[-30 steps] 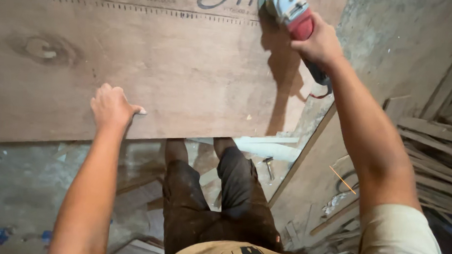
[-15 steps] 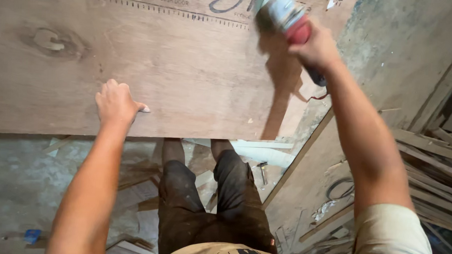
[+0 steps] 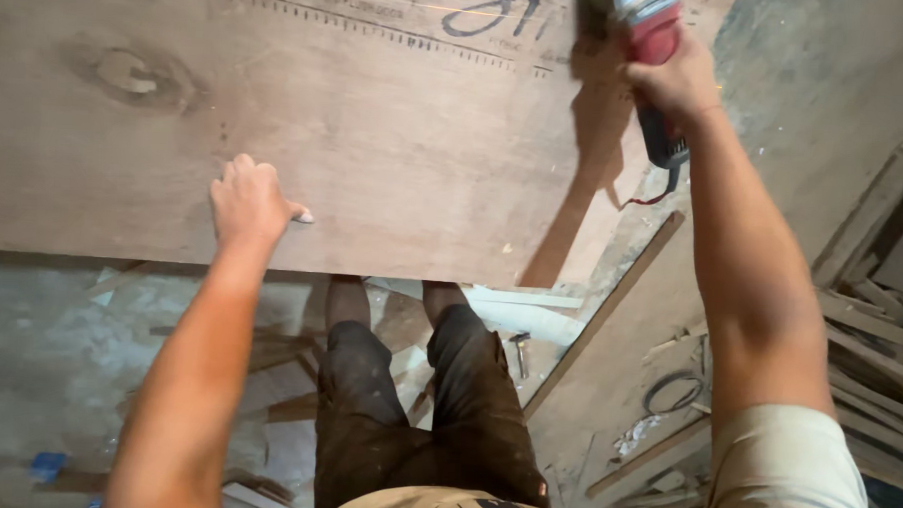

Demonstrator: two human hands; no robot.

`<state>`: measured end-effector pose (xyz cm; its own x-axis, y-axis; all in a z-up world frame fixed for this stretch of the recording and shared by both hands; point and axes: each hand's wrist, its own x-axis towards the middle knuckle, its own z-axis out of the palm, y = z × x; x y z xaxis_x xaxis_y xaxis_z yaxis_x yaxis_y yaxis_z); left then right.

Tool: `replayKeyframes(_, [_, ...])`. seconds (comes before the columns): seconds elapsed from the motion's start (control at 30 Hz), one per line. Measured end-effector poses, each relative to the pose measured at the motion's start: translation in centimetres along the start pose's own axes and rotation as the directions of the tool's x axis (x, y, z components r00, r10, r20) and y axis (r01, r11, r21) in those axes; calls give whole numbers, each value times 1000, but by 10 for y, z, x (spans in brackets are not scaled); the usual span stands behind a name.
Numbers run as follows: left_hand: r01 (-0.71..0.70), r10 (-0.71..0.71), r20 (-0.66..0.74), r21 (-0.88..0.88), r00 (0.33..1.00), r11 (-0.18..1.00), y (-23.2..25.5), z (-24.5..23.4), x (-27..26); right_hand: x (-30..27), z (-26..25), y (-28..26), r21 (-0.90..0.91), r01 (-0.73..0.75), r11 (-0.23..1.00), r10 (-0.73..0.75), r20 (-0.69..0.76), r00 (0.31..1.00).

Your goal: The person uses a handheld electric sander to smooth the surface of a large wooden board. They move the sander across the board in various directions, generating sparks and dust, while holding the board steady with their other hand.

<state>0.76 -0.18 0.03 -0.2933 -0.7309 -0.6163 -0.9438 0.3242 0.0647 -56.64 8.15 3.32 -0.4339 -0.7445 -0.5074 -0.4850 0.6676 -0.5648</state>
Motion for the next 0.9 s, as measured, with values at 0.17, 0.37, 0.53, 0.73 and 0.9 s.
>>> replayKeyframes(0.17, [-3, 3, 14, 25, 1000, 1000, 3, -9, -1, -9, 15, -33, 62, -166, 984, 166, 18, 986])
replayKeyframes(0.37, [-5, 5, 3, 24, 1000, 1000, 0, -7, -4, -13, 42, -60, -144, 119, 982, -111, 65, 992])
replayKeyframes(0.53, [-10, 10, 10, 22, 1000, 1000, -2, -7, -4, -38, 54, -81, -83, 77, 994, -61, 176, 983])
replayKeyframes(0.73, [6, -6, 13, 45, 1000, 999, -1, -8, 1, -87, 111, -129, -292, 182, 939, -88, 306, 948])
replayKeyframes(0.9, [7, -8, 39, 8, 999, 1000, -1, -9, -1, -76, 139, -143, -164, 36, 986, -10, 157, 988])
